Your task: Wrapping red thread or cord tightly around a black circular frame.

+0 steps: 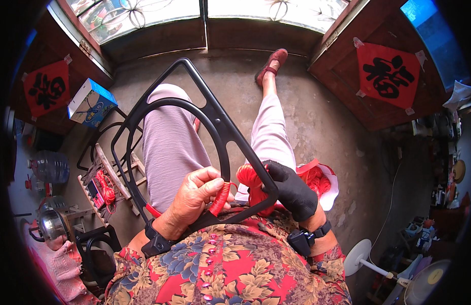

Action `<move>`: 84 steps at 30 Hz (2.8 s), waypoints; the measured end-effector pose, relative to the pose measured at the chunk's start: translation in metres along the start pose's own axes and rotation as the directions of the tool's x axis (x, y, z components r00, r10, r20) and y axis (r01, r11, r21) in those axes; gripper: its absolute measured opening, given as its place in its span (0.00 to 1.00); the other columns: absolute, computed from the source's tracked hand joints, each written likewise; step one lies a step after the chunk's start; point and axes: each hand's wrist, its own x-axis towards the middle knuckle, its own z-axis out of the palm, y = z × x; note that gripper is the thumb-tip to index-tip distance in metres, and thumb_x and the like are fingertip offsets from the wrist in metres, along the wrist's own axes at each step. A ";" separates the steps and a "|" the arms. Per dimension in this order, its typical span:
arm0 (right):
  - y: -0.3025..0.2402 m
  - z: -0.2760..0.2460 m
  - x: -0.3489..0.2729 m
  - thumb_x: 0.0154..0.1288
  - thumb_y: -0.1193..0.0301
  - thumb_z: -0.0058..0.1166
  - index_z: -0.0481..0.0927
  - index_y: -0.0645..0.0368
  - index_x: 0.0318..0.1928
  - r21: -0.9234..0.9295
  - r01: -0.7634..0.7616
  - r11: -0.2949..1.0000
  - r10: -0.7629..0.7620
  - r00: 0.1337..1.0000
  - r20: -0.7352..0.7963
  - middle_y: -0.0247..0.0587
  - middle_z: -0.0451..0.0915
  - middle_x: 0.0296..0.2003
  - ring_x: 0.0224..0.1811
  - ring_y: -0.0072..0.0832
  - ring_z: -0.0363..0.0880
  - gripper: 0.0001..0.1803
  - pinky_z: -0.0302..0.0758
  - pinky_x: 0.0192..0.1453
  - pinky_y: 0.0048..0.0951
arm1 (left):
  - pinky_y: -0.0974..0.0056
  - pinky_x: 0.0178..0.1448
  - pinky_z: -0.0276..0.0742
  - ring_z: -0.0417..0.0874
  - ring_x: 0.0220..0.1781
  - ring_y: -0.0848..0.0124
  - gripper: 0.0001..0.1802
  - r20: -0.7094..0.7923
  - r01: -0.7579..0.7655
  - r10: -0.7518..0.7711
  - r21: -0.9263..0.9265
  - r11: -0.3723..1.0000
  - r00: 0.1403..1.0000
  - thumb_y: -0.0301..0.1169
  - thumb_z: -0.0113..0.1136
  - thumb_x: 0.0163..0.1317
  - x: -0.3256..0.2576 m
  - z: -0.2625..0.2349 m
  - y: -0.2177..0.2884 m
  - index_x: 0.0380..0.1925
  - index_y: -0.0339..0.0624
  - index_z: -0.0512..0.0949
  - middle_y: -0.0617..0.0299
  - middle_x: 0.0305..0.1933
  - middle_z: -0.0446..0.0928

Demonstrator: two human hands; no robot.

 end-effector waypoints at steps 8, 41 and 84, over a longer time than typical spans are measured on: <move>-0.004 -0.011 0.010 0.57 0.71 0.58 0.75 0.62 0.50 -0.080 0.026 0.996 -0.022 0.998 0.051 0.30 0.77 0.41 0.44 0.18 0.73 0.20 0.70 0.50 0.22 | 0.69 0.37 0.84 0.84 0.36 0.72 0.08 -0.027 -0.013 0.015 0.055 0.998 1.000 0.30 0.55 0.65 -0.006 0.003 0.010 0.39 0.36 0.73 0.58 0.34 0.79; -0.003 -0.012 0.018 0.49 0.72 0.67 0.74 0.66 0.51 -0.070 0.000 0.998 0.021 0.956 0.292 0.38 0.78 0.46 0.48 0.21 0.75 0.28 0.72 0.53 0.24 | 0.71 0.34 0.81 0.82 0.32 0.74 0.07 -0.092 -0.085 0.094 0.096 0.992 0.991 0.30 0.53 0.66 -0.005 0.006 -0.008 0.38 0.37 0.73 0.58 0.31 0.79; 0.015 -0.040 -0.012 0.71 0.51 0.39 0.72 0.63 0.51 0.456 0.242 0.856 -0.141 0.959 -0.245 0.38 0.76 0.32 0.32 0.26 0.77 0.26 0.75 0.42 0.28 | 0.68 0.34 0.84 0.84 0.30 0.71 0.08 -0.083 0.010 -0.013 -0.033 0.999 0.996 0.30 0.56 0.64 0.003 0.007 -0.011 0.38 0.37 0.74 0.59 0.29 0.79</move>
